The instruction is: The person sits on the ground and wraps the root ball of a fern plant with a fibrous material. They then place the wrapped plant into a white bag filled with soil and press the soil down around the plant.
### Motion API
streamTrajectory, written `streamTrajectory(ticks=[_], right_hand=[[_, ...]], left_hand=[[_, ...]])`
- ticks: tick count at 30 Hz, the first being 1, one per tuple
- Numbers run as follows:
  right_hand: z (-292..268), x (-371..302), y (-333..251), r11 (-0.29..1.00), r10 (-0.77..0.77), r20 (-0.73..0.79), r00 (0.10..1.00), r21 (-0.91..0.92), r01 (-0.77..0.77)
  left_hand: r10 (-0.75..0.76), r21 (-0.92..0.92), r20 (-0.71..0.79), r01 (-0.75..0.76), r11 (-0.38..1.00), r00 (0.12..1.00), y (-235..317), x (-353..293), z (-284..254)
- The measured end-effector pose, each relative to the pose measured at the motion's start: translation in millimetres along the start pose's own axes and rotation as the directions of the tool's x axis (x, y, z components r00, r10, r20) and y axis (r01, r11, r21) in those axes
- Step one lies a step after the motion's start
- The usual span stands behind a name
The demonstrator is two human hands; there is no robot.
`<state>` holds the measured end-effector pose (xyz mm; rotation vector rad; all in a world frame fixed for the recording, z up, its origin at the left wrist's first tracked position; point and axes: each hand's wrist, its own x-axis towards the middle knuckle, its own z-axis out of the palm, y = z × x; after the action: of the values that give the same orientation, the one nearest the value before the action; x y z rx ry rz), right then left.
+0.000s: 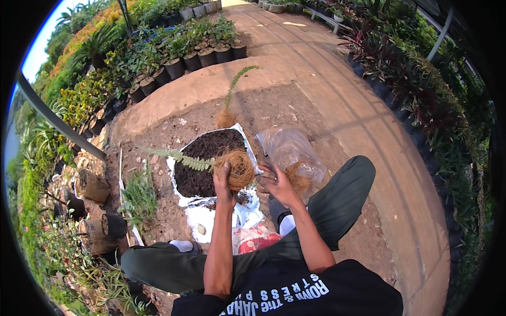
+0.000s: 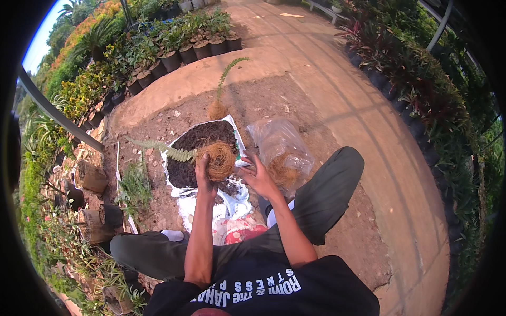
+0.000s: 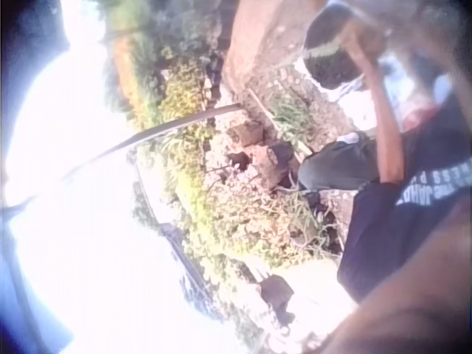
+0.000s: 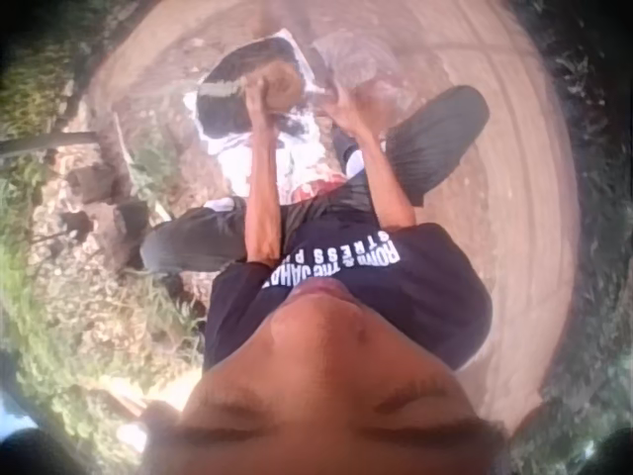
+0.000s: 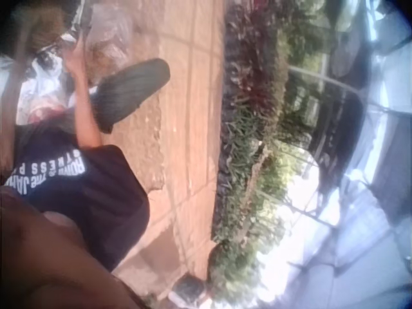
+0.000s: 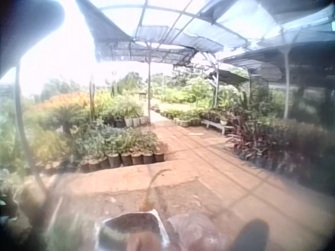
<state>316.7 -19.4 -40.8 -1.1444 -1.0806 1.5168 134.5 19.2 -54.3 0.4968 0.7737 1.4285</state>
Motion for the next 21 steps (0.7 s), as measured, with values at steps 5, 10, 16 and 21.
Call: streamTrajectory(ticks=[5, 10, 16, 21], right_hand=[[42.2, 12.8, 37.8, 0.966, -0.173, -0.109, 0.979, 0.176, 0.191], [38.6, 8.6, 31.7, 0.786, -0.007, -0.111, 0.994, 0.614, 0.074], [34.3, 7.4, 22.0, 0.748, -0.005, -0.171, 0.985, 0.653, 0.117], [28.1, 9.7, 23.1, 0.642, 0.008, -0.135, 0.991, 0.76, 0.098]], left_hand=[[-0.048, -0.076, 0.039, 0.05, 0.996, 0.998, -15.7, -2.6, 3.4], [0.042, 0.249, 0.008, -0.042, 0.968, 0.999, -4.9, -14.8, 27.9], [0.098, 0.322, 0.047, -0.108, 0.941, 0.994, -4.5, -18.7, 34.1], [0.126, 0.249, 0.158, -0.163, 0.955, 0.979, -12.5, -10.0, 16.8]])
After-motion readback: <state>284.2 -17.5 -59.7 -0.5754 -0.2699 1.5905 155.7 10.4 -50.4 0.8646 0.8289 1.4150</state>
